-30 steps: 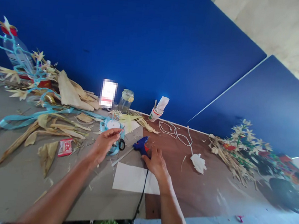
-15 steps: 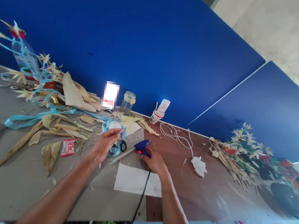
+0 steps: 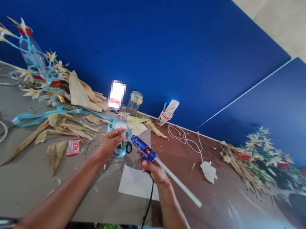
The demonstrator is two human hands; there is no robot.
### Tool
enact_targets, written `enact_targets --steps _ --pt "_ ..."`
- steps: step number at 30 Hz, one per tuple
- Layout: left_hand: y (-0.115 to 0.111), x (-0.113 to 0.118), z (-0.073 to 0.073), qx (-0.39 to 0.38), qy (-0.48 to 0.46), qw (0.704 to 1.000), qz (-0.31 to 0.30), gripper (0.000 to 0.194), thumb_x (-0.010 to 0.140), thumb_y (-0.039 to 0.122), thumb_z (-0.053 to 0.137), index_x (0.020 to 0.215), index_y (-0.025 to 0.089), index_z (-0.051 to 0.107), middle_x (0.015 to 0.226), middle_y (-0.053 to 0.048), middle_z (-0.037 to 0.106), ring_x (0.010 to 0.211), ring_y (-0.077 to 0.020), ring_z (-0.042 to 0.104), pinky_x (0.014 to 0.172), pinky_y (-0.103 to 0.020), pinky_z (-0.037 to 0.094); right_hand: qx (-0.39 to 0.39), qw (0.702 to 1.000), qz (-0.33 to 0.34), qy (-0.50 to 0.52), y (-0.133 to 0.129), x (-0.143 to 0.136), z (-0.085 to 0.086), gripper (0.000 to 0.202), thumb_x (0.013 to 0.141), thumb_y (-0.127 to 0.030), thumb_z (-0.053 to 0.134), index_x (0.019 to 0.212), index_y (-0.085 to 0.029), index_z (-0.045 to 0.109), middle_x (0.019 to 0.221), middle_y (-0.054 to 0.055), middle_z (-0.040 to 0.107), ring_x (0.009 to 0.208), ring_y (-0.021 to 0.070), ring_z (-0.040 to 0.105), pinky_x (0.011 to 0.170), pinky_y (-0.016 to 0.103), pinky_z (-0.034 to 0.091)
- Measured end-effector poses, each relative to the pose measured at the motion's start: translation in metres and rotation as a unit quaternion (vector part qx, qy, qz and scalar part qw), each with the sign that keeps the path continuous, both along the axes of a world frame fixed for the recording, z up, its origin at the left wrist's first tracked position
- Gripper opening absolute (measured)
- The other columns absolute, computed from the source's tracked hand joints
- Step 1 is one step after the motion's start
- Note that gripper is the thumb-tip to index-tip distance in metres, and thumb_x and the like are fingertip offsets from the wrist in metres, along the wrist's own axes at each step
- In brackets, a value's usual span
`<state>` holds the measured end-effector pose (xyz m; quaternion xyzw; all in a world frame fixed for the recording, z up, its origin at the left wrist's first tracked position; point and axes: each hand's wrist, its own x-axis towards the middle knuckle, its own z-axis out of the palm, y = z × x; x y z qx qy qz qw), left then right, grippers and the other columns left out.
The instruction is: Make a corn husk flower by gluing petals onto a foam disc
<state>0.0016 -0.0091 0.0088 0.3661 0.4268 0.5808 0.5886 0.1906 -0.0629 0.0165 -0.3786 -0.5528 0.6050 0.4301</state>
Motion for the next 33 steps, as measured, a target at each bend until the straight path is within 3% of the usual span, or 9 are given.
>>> enact_targets --steps 6,10,16,33 --pt "-0.005 0.004 0.007 0.009 0.033 0.999 0.009 0.031 0.062 0.032 0.069 0.089 0.017 0.068 0.067 0.0 0.06 0.061 -0.0109 0.051 0.053 -0.023 0.035 0.064 0.993 -0.04 -0.095 -0.001 -0.001 -0.006 0.042 0.07 -0.046 0.066 0.102 -0.02 0.064 0.082 0.004 0.06 0.054 0.0097 0.047 0.049 0.024 0.039" --pt "-0.006 0.005 0.008 0.011 0.033 0.999 -0.005 0.033 0.06 0.035 0.071 0.088 0.017 0.069 0.069 0.0 0.061 0.062 -0.0116 0.052 0.056 -0.024 0.037 0.079 0.986 -0.078 -0.128 -0.003 0.0 -0.008 0.041 0.07 -0.045 0.066 0.102 -0.018 0.064 0.085 0.006 0.062 0.068 0.0153 0.055 0.058 0.026 0.045" --pt "-0.005 0.004 0.005 0.012 0.021 0.999 -0.032 0.031 0.061 0.033 0.071 0.089 0.018 0.069 0.072 -0.001 0.063 0.062 -0.0116 0.053 0.057 -0.024 0.037 0.101 0.981 -0.084 -0.145 -0.004 -0.002 -0.013 0.036 0.073 -0.043 0.065 0.1 -0.019 0.066 0.089 0.008 0.065 0.078 0.0202 0.059 0.069 0.032 0.048" --pt "-0.005 0.005 0.005 0.02 0.003 0.999 -0.027 0.029 0.061 0.028 0.072 0.088 0.018 0.07 0.075 -0.001 0.065 0.066 -0.0113 0.053 0.062 -0.024 0.039 0.15 0.961 -0.091 -0.213 -0.006 -0.008 -0.006 0.027 0.076 -0.038 0.059 0.094 -0.017 0.065 0.083 0.006 0.066 0.068 0.0169 0.058 0.061 0.028 0.047"
